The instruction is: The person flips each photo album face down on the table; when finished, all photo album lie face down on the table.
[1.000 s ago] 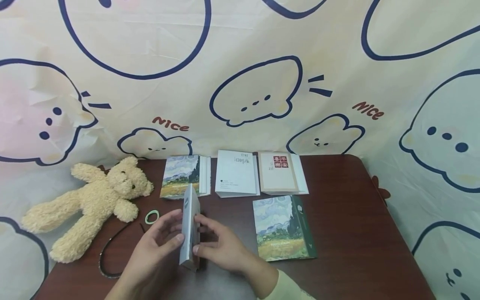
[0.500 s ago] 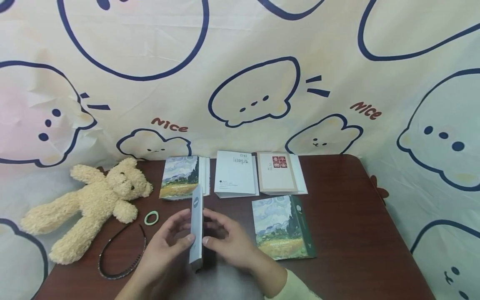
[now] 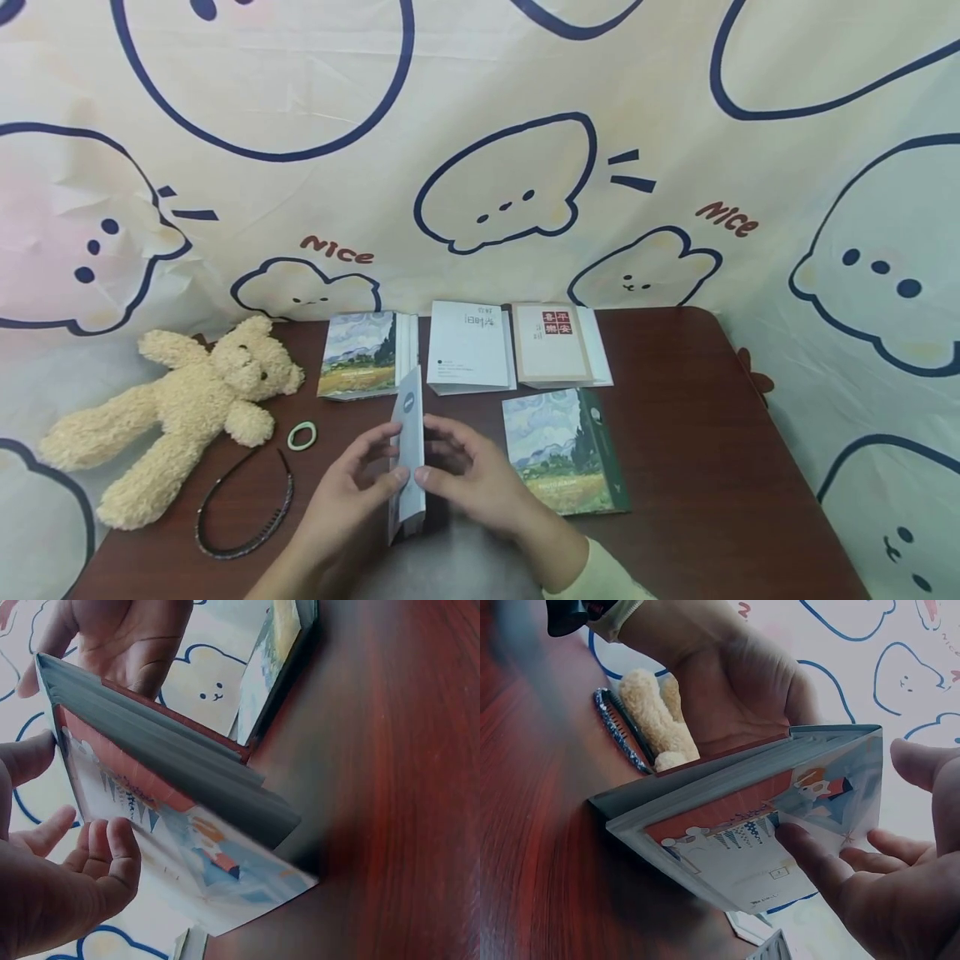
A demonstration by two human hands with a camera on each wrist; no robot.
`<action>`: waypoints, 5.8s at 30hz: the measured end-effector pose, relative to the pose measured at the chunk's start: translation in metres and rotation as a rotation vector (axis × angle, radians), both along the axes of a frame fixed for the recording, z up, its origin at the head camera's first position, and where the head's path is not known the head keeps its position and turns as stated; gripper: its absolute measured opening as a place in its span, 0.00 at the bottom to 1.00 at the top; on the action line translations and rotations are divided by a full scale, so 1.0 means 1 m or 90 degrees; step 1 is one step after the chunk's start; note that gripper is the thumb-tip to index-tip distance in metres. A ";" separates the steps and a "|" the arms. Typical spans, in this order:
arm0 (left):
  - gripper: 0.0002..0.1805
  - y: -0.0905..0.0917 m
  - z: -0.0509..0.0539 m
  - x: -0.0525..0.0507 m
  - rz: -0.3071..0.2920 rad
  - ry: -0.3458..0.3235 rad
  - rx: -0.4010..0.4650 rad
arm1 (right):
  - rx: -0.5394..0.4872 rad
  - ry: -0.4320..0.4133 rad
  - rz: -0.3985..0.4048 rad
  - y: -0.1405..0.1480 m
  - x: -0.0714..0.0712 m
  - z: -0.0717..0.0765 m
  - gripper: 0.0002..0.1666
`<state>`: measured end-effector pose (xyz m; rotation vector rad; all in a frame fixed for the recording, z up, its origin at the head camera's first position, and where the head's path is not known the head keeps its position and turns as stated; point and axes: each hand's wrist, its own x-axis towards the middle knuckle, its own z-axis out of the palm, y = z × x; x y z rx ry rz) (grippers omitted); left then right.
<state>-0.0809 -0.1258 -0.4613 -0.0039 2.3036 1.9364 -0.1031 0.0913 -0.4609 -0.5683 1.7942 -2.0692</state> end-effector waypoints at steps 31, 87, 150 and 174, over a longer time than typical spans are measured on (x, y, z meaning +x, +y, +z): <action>0.30 0.001 -0.022 -0.003 -0.042 0.039 -0.161 | -0.030 -0.105 -0.047 0.020 0.002 -0.023 0.42; 0.37 -0.008 -0.045 -0.019 -0.136 0.045 -0.325 | 0.334 0.021 -0.179 0.030 -0.001 -0.065 0.37; 0.33 -0.095 -0.012 -0.069 0.022 -0.003 -0.270 | 0.373 0.152 -0.131 -0.062 -0.054 -0.022 0.38; 0.41 -0.114 -0.025 -0.111 0.072 -0.069 -0.303 | 0.502 0.194 -0.140 -0.119 -0.111 -0.041 0.44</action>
